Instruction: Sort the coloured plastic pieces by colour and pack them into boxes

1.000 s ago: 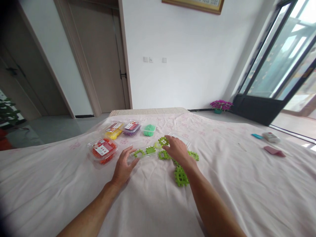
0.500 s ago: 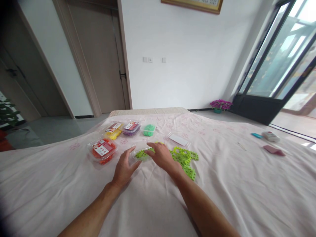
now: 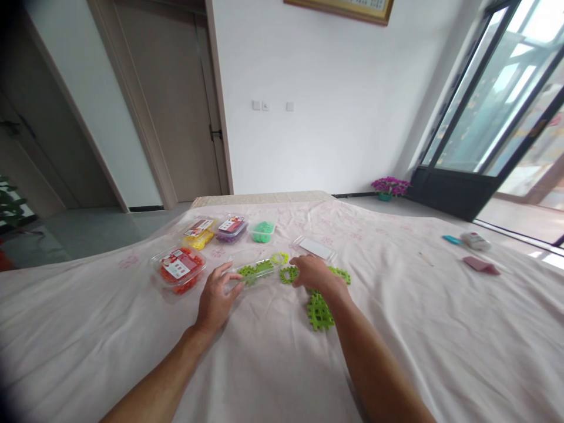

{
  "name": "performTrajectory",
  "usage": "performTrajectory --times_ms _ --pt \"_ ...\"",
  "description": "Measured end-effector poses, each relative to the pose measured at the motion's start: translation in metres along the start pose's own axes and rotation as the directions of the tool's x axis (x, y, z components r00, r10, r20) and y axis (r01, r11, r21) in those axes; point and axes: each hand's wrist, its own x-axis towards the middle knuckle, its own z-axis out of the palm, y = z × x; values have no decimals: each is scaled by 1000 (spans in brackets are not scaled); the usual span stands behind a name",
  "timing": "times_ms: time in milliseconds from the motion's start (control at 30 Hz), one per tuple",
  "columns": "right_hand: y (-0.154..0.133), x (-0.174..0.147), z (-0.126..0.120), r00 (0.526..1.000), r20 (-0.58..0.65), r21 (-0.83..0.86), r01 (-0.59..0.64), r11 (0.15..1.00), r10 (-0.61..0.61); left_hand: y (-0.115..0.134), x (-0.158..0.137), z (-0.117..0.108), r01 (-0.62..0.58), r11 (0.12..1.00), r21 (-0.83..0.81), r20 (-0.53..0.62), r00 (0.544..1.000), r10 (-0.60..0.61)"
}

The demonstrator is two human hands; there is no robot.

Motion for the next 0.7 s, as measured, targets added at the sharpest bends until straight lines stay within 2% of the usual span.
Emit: performTrajectory --times_ms 200,433,567,700 --pt "0 6 8 1000 -23 -103 19 994 -21 -1 0 0 5 1000 8 -24 1000 -5" --pt "-5 2 -2 983 -179 -32 40 999 -45 -4 0 2 7 1000 1 -19 1000 -7" --pt "-10 0 -9 936 -351 62 32 998 -9 -2 0 0 1 1000 -14 12 1000 -1" --pt "-18 0 -12 871 -487 158 162 974 -66 4 0 -2 -15 999 -42 54 998 18"
